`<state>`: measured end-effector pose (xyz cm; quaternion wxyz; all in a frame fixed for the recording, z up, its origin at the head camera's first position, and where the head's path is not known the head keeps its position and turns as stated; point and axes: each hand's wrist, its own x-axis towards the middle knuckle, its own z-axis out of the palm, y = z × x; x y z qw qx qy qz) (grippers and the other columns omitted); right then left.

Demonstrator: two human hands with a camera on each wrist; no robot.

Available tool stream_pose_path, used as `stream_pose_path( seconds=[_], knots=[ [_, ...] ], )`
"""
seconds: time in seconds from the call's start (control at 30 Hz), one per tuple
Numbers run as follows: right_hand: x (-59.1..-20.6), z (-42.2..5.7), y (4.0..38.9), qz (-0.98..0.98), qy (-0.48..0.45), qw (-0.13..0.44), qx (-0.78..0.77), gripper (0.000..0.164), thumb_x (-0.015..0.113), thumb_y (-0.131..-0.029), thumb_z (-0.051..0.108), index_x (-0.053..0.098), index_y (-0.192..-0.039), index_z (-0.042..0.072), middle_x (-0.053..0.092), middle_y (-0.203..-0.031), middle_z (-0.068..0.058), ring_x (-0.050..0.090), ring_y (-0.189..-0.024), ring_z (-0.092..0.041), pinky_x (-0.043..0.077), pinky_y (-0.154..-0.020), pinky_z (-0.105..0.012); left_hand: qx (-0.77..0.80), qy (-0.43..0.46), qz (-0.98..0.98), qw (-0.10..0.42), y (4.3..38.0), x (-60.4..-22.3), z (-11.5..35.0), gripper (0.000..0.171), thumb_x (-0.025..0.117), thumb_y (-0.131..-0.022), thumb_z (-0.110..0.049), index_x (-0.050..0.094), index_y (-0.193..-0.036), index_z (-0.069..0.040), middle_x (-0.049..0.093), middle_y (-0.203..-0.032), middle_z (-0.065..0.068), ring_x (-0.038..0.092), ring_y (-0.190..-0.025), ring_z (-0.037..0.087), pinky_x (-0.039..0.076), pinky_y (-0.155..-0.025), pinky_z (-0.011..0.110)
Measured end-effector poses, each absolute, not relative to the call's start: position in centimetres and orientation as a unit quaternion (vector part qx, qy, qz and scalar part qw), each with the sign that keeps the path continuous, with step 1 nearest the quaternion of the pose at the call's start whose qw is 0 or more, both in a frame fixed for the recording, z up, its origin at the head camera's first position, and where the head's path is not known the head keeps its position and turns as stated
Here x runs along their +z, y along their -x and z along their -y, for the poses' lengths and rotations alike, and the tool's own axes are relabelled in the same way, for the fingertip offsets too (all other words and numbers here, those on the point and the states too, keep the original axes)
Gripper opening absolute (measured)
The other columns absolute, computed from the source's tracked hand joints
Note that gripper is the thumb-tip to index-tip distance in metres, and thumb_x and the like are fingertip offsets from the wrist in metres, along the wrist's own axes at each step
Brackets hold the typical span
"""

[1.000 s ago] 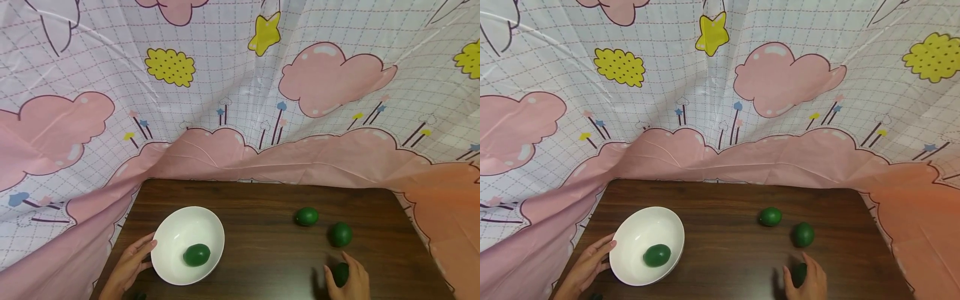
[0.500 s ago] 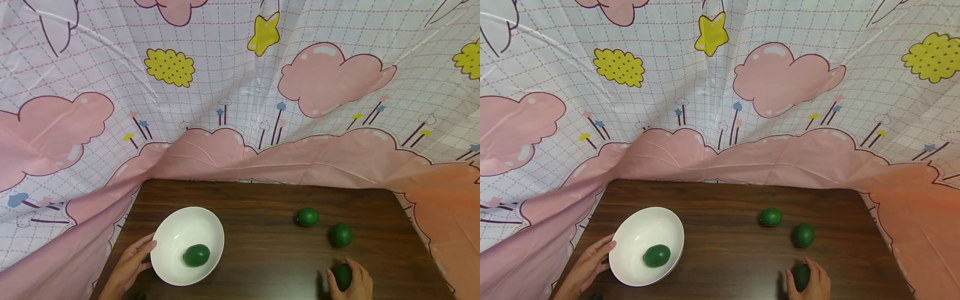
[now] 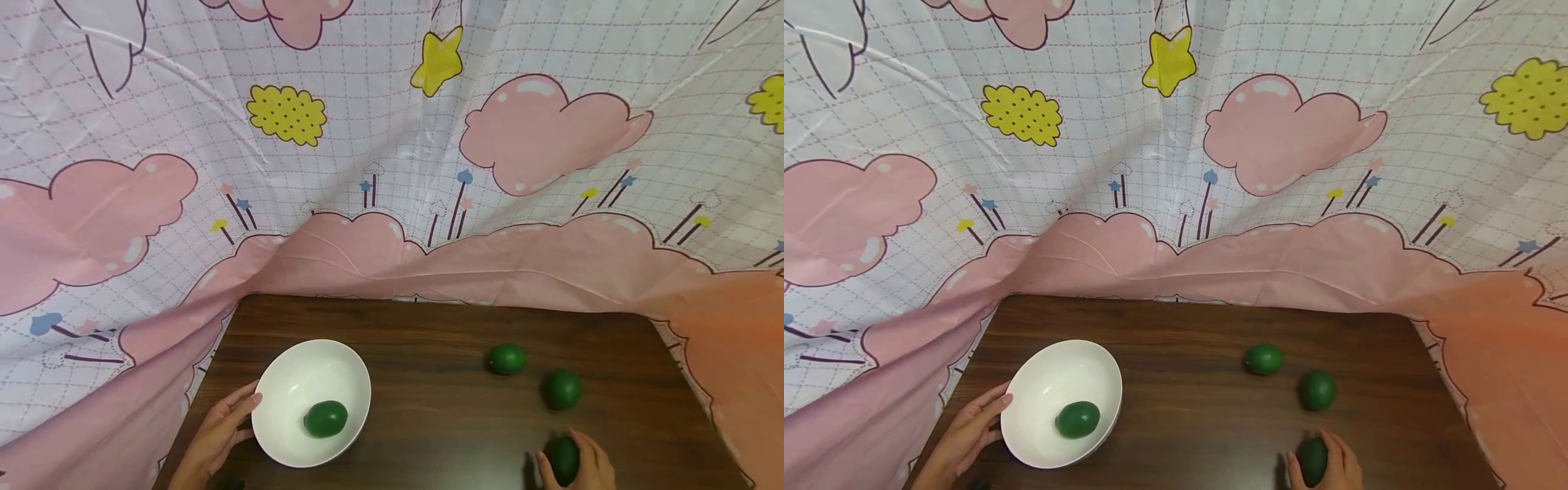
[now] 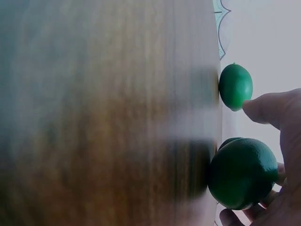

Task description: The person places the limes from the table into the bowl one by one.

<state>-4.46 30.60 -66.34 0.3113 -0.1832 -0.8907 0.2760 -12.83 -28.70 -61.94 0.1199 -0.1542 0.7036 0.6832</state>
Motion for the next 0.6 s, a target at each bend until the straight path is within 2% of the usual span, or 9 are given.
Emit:
stream_pose_path(
  seconds=[0.33, 0.6],
  knots=[
    [-65.5, -30.6, 3.5, 0.920, 0.214, 0.218, 0.244, 0.091, 0.100, -0.064, 0.016, 0.056, -0.143, 0.001, 0.056, -0.134, -0.033, 0.055, -0.115, -0.056, 0.050, -0.083, -0.071, 0.682, 0.152, -0.705, 0.123, 12.8, -61.7, 28.5, 0.057, 0.063, -0.107, -0.030, 0.049, -0.156, -0.002, 0.073, -0.115, -0.021, 0.069, -0.109, 0.004, 0.060, -0.089, 0.048],
    [-65.2, -30.9, 2.8, 0.922, 0.233, 0.185, 0.248, 0.085, 0.089, -0.071, 0.014, 0.052, -0.146, 0.002, 0.052, -0.131, -0.037, 0.053, -0.112, -0.057, 0.050, -0.078, -0.074, 0.685, 0.143, -0.704, 0.122, 12.7, -61.6, 28.4, 0.059, 0.062, -0.108, -0.029, 0.046, -0.156, 0.001, 0.072, -0.116, -0.022, 0.068, -0.110, 0.003, 0.060, -0.090, 0.049]
  ],
)
